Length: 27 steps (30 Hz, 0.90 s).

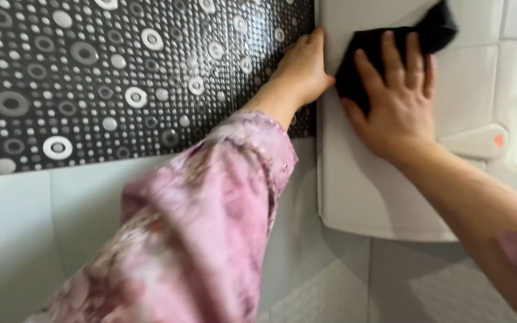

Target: Organizing toiletries into a cabinet and then cleaning a wall-mounted water heater with a damp cloth.

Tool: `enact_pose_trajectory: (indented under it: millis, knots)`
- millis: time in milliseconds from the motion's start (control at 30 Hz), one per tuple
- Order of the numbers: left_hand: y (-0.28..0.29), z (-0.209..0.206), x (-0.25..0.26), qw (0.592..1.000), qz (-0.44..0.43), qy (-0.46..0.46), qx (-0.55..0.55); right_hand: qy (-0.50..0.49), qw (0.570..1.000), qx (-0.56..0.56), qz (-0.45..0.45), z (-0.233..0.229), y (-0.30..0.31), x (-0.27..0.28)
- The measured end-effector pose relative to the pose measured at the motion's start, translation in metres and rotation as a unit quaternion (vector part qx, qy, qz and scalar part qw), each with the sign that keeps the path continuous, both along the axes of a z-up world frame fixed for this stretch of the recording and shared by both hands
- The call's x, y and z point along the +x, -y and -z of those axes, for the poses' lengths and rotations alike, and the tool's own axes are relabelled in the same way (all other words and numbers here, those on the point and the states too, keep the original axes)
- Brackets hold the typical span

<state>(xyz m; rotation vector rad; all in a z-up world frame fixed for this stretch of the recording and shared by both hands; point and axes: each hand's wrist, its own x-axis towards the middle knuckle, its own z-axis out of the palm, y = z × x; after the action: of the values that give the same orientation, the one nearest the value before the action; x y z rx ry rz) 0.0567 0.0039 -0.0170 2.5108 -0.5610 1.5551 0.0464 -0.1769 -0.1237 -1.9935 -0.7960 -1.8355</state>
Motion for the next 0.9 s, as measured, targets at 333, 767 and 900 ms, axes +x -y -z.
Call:
enact_pose_trajectory:
  millis: [333,767,900]
  knots:
    - [0.02,0.132,-0.022,0.981,0.008,0.09,-0.171,0.015,0.996,-0.08,0.022,0.079,-0.01,-0.009]
    - [0.048,0.162,-0.046,0.988,-0.041,-0.018,-0.147,-0.095,0.995,0.018,0.002,0.174,0.075,-0.017]
    - [0.05,0.168,-0.05,0.987,-0.039,-0.03,-0.152,-0.115,0.984,0.134,-0.023,0.187,0.08,-0.003]
